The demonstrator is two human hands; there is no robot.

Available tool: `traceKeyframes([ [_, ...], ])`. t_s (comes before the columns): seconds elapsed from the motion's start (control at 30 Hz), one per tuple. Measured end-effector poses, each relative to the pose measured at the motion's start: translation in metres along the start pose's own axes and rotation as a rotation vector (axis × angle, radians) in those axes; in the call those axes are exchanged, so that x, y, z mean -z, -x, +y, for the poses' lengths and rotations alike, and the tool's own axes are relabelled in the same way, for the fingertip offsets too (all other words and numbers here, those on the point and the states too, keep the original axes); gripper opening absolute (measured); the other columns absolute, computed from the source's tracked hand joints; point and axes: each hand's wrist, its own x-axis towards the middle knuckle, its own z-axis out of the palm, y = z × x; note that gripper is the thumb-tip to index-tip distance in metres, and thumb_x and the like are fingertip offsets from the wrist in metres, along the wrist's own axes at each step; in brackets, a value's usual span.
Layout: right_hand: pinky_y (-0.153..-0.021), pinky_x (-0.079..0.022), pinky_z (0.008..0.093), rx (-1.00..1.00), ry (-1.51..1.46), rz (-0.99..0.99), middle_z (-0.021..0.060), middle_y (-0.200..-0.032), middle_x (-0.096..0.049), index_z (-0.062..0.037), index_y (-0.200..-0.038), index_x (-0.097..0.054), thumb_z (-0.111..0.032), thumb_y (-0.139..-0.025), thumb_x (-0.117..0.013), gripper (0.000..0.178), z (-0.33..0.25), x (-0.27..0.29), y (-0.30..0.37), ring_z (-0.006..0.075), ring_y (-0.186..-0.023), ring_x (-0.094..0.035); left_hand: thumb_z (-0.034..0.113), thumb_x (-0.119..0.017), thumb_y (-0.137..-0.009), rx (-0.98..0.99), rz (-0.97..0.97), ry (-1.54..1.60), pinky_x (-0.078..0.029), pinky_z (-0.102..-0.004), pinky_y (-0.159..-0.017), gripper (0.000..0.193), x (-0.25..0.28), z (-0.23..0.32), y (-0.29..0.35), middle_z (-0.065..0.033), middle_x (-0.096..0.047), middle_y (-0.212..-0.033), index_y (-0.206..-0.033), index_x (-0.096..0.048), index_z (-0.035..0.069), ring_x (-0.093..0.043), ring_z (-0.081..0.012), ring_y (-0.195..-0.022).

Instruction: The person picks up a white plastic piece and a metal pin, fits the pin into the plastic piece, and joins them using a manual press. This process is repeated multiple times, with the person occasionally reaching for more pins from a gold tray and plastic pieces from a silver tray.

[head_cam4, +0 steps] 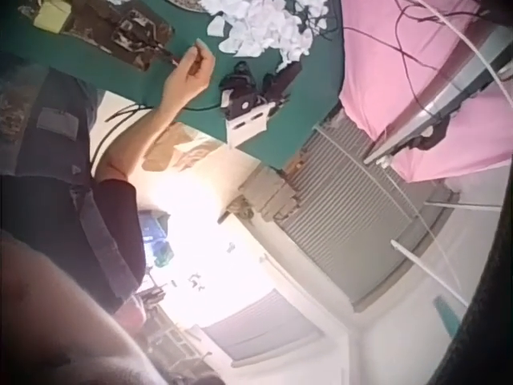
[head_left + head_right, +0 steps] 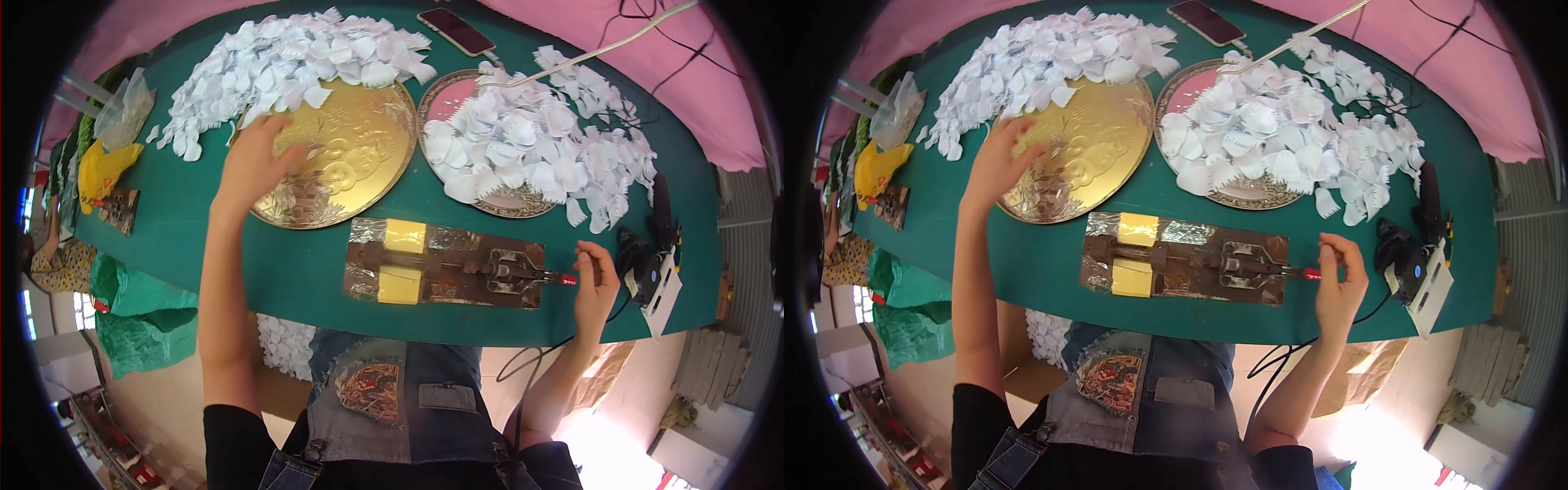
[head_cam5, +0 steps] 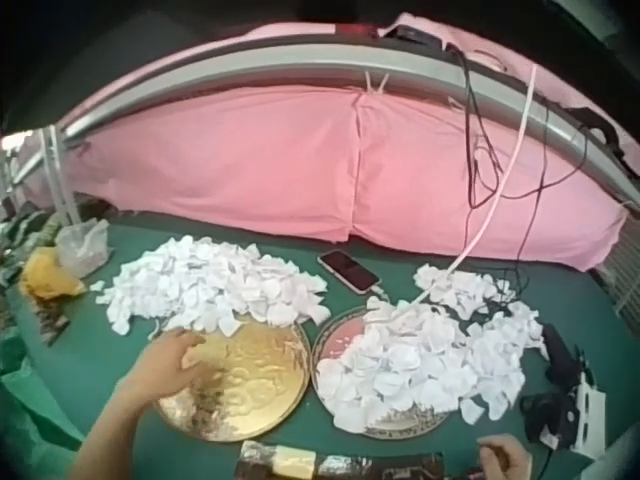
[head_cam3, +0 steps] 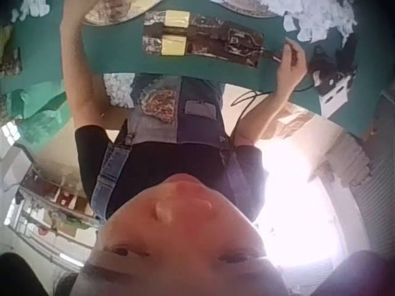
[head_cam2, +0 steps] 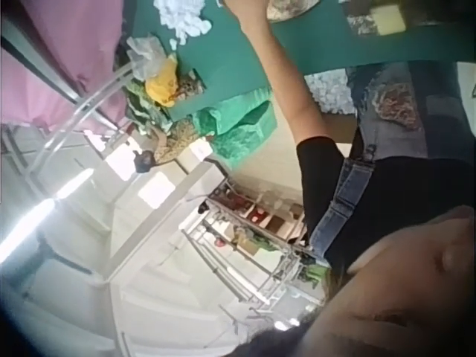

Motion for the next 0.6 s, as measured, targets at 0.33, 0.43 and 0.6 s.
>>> traceKeyframes([
  [0.33, -0.071, -0.046, 0.0245, -0.079, 0.081, -0.067, 0.0049, -0.088, -0.067, 0.001, -0.105, -0.07, -0.004, -0.094, -0.064, 0.014, 0.009, 0.024, 0.024, 0.0103, -0.075, -0.057, 0.009, -0.064, -0.081, 0.04, -0.024, -0.281, -0.056, -0.0466, -0.075, 0.027, -0.062, -0.032, -0.118, -0.0208, -0.069, -0.098, -0.107, -0.068, 0.003, -0.069, -0.0372, -0.088],
  [0.43, -0.069, -0.046, 0.0245, -0.046, 0.115, -0.016, 0.0045, -0.089, -0.067, 0.0005, -0.105, -0.071, -0.005, -0.094, -0.063, 0.014, 0.024, 0.029, 0.01, 0.0099, -0.073, -0.056, -0.002, -0.06, -0.079, 0.043, 0.063, 0.039, -0.054, -0.0377, -0.069, 0.037, -0.04, -0.018, -0.101, -0.0125, -0.066, -0.086, -0.113, -0.071, 0.006, -0.067, -0.0264, -0.077],
  [0.6, -0.065, -0.046, 0.0264, 0.066, 0.271, -0.001, 0.0075, -0.09, -0.065, -0.0024, -0.102, -0.071, -0.006, -0.091, -0.065, 0.013, 0.026, 0.014, -0.044, 0.0127, -0.067, -0.055, -0.01, -0.056, -0.077, 0.1, 0.01, 0.842, -0.043, -0.022, -0.077, 0.055, -0.007, 0.016, -0.02, 0.0056, -0.046, -0.082, -0.13, -0.067, 0.004, -0.048, -0.0056, -0.081],
])
